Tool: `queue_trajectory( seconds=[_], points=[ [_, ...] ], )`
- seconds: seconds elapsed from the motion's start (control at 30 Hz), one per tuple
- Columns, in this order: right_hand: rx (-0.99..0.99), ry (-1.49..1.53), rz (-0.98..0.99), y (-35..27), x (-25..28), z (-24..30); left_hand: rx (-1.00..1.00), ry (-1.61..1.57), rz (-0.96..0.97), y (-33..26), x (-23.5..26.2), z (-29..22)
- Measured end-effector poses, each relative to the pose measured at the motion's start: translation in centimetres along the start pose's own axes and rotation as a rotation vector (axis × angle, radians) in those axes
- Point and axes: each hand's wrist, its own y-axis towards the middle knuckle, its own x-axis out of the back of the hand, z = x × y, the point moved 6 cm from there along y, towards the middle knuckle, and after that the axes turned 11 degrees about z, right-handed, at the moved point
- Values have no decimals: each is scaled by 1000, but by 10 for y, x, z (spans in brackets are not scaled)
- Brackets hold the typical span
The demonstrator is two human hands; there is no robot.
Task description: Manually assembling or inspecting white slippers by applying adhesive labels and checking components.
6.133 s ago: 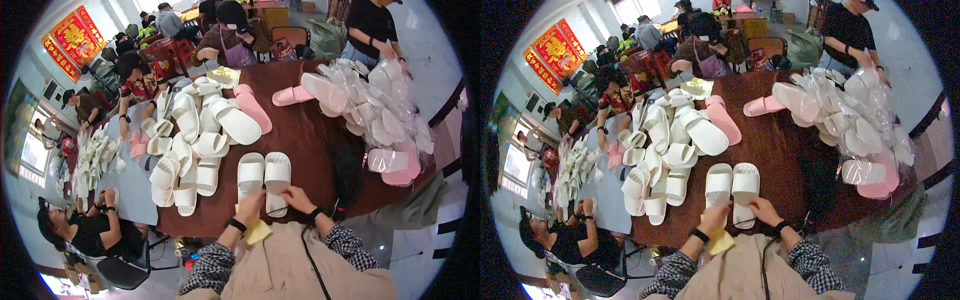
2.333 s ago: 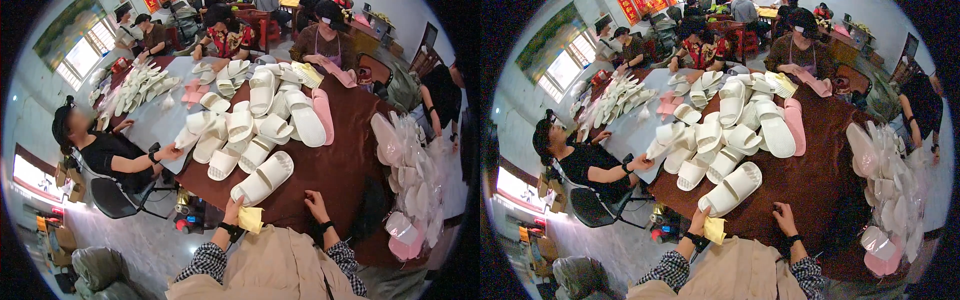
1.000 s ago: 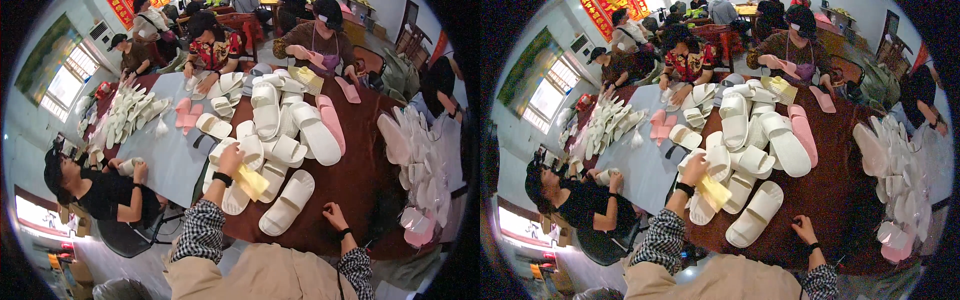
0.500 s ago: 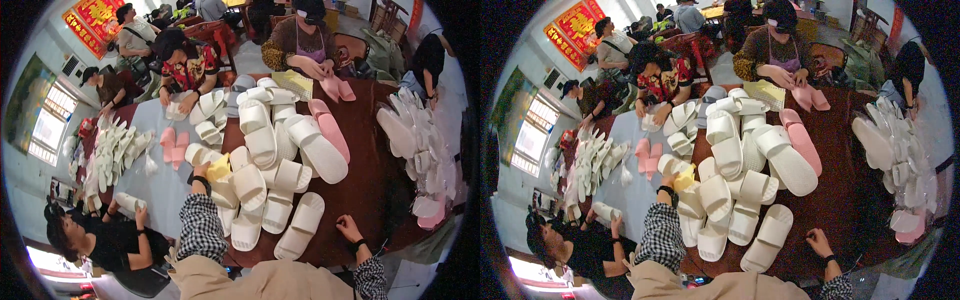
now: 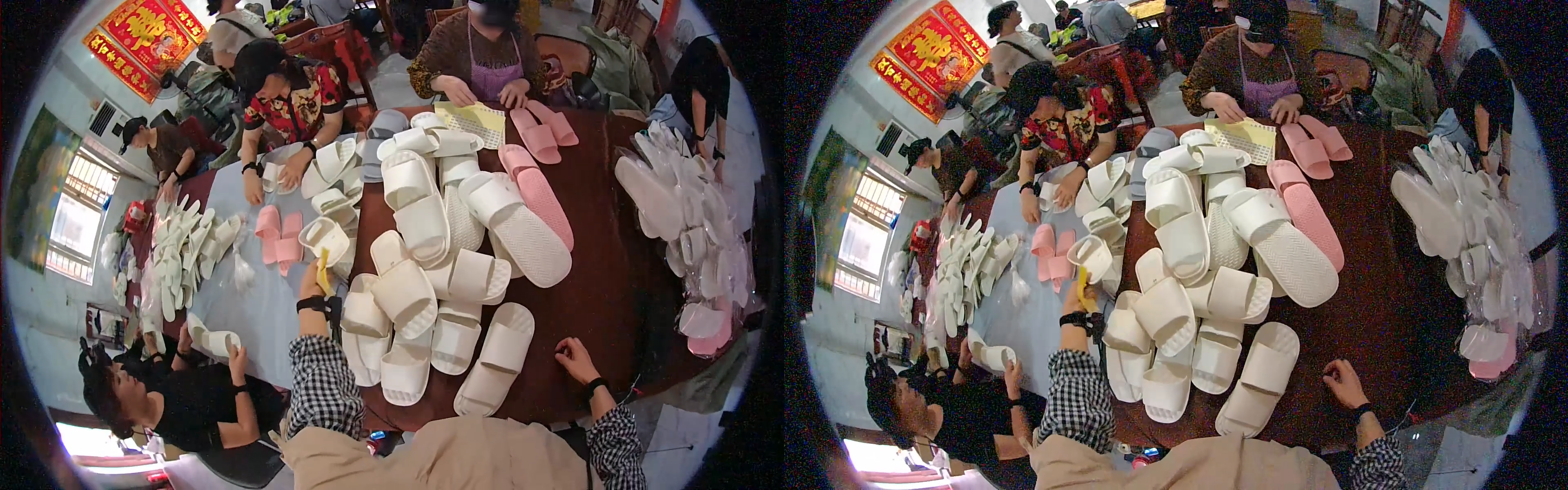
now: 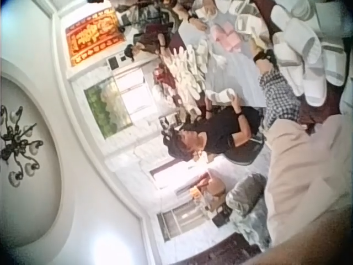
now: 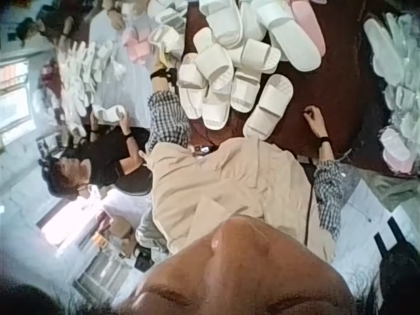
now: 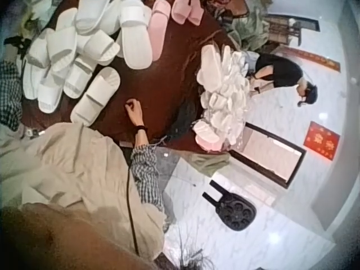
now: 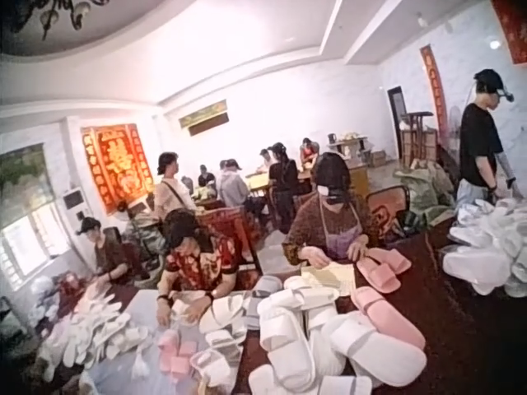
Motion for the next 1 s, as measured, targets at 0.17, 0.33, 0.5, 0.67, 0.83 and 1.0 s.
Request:
queue_trajectory(
  seconds=[0.17,0.33,0.5,0.67,0.83,1.0],
  points=[
    [23,37,10,-6,3,-3,-21,88,-8,-86,-85,-4],
    [25,8,60,-1,4,-2,18,361,175,-189,-194,46],
    [196,894,353,-8,2,41,290,651,507,-253,-268,148],
    [396,1203,207,-29,36,92,416,757,922,-277,-305,216],
    [338,1126,-100,-27,61,17,358,874,614,-255,-301,172],
    [282,1494,-275,-62,71,-45,392,-165,91,-189,-188,168]
  ],
)
